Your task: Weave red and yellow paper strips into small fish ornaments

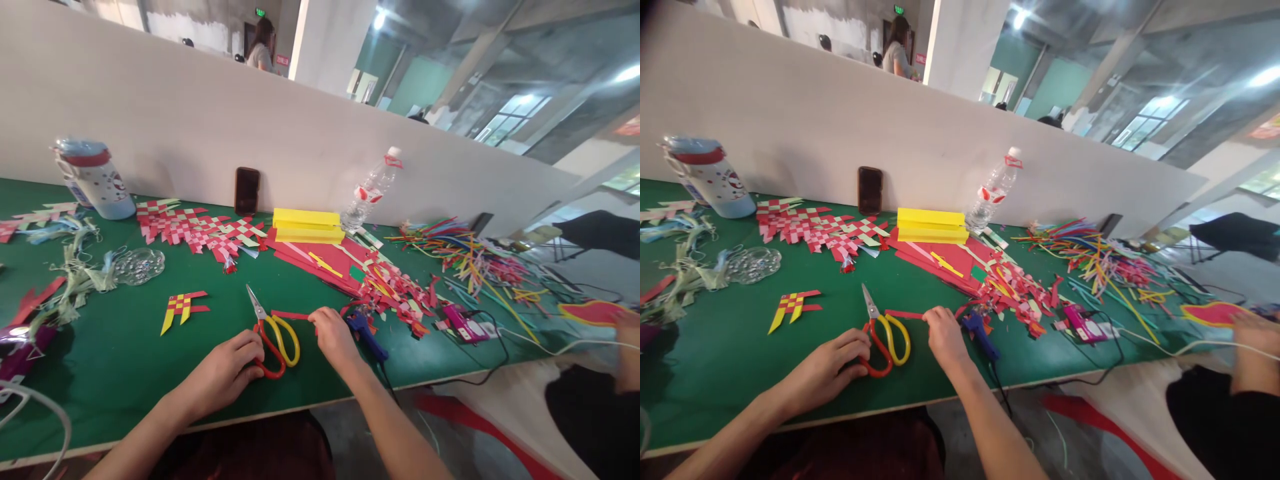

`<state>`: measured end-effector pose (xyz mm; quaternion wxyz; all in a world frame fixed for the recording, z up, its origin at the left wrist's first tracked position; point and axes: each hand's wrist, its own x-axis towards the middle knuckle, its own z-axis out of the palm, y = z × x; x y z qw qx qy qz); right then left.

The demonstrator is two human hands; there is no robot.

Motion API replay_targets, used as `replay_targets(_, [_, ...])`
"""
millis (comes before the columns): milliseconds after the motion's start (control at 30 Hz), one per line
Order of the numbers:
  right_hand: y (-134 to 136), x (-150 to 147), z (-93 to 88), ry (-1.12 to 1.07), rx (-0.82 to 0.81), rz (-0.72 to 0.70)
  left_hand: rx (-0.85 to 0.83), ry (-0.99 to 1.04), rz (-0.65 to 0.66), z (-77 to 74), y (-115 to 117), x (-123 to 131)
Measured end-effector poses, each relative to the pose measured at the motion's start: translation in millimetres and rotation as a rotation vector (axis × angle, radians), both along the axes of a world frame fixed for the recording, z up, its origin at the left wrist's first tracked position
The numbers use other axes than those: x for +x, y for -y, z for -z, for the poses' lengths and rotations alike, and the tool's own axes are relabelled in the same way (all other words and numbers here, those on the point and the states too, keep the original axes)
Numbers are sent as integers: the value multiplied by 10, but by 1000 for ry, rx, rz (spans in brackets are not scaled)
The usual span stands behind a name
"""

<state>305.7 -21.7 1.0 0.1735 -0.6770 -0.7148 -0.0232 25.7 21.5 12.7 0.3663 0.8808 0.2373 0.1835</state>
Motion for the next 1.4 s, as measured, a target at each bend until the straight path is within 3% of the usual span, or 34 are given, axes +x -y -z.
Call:
replay_targets(133, [-212,466,-193,-28,129,80,-2,-18,23,-41,-50,86])
replay_targets(300, [-444,1255,-515,-25,261,300,27,-24,26,-65,-129,177])
replay_targets(433, [-452,1763,-624,-4,215,448,52,-25,33,-105,-129,200])
replay_targets(533, [-399,1912,-632,11,126,480,82,-19,35,-151,-116,195])
replay_targets(633, [-371,1760,-617,21,53,412,136,-21,45,-182,-127,189])
replay_targets(800, [-409,1032,-520,21,-187,-4,204,-26,49,-183,-162,173])
replay_targets(900, [-438,692,-444,33,-308,-125,205,-37,18,-176,-159,140])
replay_targets(1133, [-476,616,-397,92,-443,-76,183,-63,-23,-167,-162,71])
replay_targets(1400, [-485,658,-416,39,-359,-70,227,-99,-22,-130,-198,63])
